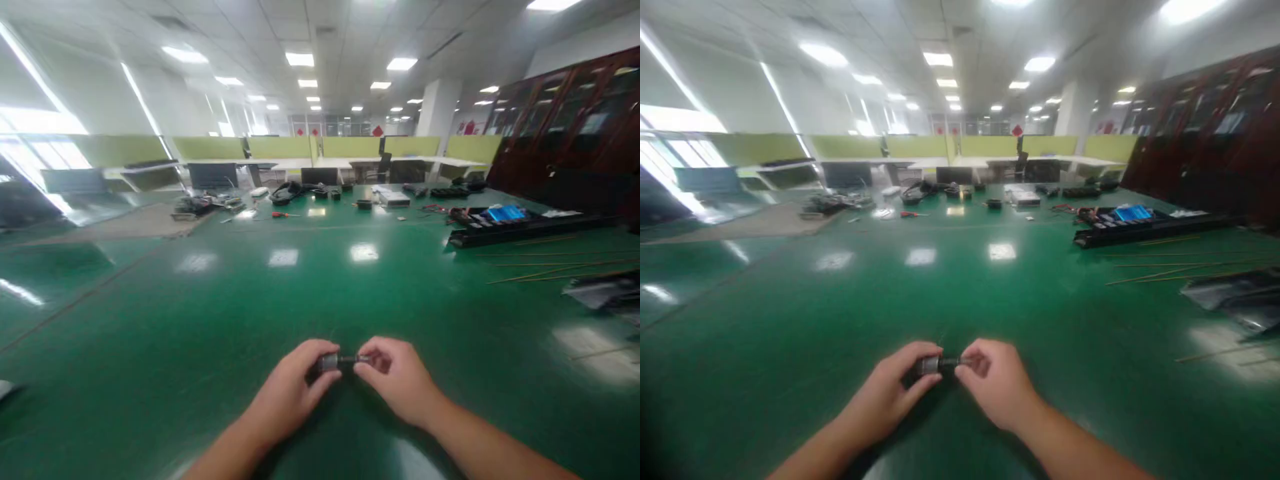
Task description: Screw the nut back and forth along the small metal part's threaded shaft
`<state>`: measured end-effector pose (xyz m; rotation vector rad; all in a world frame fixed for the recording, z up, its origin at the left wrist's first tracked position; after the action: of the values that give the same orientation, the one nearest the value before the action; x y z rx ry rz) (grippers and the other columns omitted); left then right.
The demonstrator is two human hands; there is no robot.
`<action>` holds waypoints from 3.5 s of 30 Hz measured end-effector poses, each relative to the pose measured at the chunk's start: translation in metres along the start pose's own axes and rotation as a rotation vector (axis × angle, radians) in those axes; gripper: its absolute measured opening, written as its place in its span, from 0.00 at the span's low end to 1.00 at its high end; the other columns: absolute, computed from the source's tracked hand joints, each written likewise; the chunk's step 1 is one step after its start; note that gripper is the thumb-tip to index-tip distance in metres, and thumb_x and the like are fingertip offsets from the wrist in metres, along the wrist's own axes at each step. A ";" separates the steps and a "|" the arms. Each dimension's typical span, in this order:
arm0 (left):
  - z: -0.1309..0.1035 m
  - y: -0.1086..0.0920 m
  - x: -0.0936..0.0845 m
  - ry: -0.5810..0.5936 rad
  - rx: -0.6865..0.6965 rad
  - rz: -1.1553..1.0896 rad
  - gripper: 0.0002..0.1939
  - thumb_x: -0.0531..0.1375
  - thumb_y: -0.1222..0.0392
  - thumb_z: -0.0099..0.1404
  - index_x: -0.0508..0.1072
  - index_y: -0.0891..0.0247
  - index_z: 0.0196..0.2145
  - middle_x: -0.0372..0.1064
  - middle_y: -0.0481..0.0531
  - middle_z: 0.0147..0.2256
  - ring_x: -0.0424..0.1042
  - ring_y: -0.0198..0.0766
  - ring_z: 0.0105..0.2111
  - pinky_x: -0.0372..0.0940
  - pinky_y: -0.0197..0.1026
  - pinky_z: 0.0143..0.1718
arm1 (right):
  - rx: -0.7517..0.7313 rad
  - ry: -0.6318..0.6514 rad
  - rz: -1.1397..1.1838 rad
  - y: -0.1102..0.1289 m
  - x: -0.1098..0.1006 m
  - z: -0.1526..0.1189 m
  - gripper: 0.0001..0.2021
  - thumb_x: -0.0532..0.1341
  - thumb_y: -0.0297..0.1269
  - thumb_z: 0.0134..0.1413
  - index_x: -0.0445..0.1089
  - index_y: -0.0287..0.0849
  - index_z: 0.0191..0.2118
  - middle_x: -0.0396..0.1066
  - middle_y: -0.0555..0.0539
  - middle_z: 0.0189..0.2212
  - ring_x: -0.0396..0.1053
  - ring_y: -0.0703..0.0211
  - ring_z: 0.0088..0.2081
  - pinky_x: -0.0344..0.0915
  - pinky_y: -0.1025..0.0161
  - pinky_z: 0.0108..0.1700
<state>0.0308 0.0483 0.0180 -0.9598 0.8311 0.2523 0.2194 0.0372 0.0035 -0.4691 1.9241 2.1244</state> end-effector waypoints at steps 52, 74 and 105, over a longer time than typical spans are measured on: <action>0.002 0.001 -0.007 0.003 -0.003 0.033 0.13 0.60 0.58 0.68 0.70 0.55 0.51 0.73 0.53 0.47 0.73 0.42 0.47 0.69 0.45 0.51 | -0.002 0.002 0.056 -0.001 -0.002 0.000 0.02 0.64 0.32 0.52 0.74 0.39 0.33 0.72 0.50 0.24 0.67 0.62 0.26 0.61 0.67 0.30; 0.002 -0.001 -0.011 -0.011 -0.012 0.037 0.13 0.60 0.58 0.67 0.72 0.57 0.49 0.74 0.54 0.46 0.74 0.43 0.45 0.70 0.46 0.50 | 0.011 -0.005 0.061 -0.004 -0.002 0.001 0.03 0.64 0.32 0.51 0.74 0.40 0.33 0.72 0.51 0.24 0.67 0.62 0.26 0.62 0.67 0.30; 0.007 0.018 -0.021 -0.070 -0.107 0.054 0.13 0.60 0.54 0.68 0.73 0.58 0.49 0.76 0.54 0.44 0.75 0.44 0.43 0.71 0.45 0.47 | -0.017 0.014 0.057 0.001 0.000 -0.003 0.01 0.65 0.31 0.51 0.73 0.40 0.32 0.71 0.51 0.24 0.66 0.63 0.26 0.62 0.67 0.30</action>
<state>0.0109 0.0674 0.0242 -1.0233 0.7859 0.3783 0.2193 0.0343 0.0039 -0.4385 1.9506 2.1796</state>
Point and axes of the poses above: each hand's wrist, its own z-axis towards the middle knuckle, its own x-axis out of the palm, y = z × x, the point moved 6 cm from there along z, towards the middle knuckle
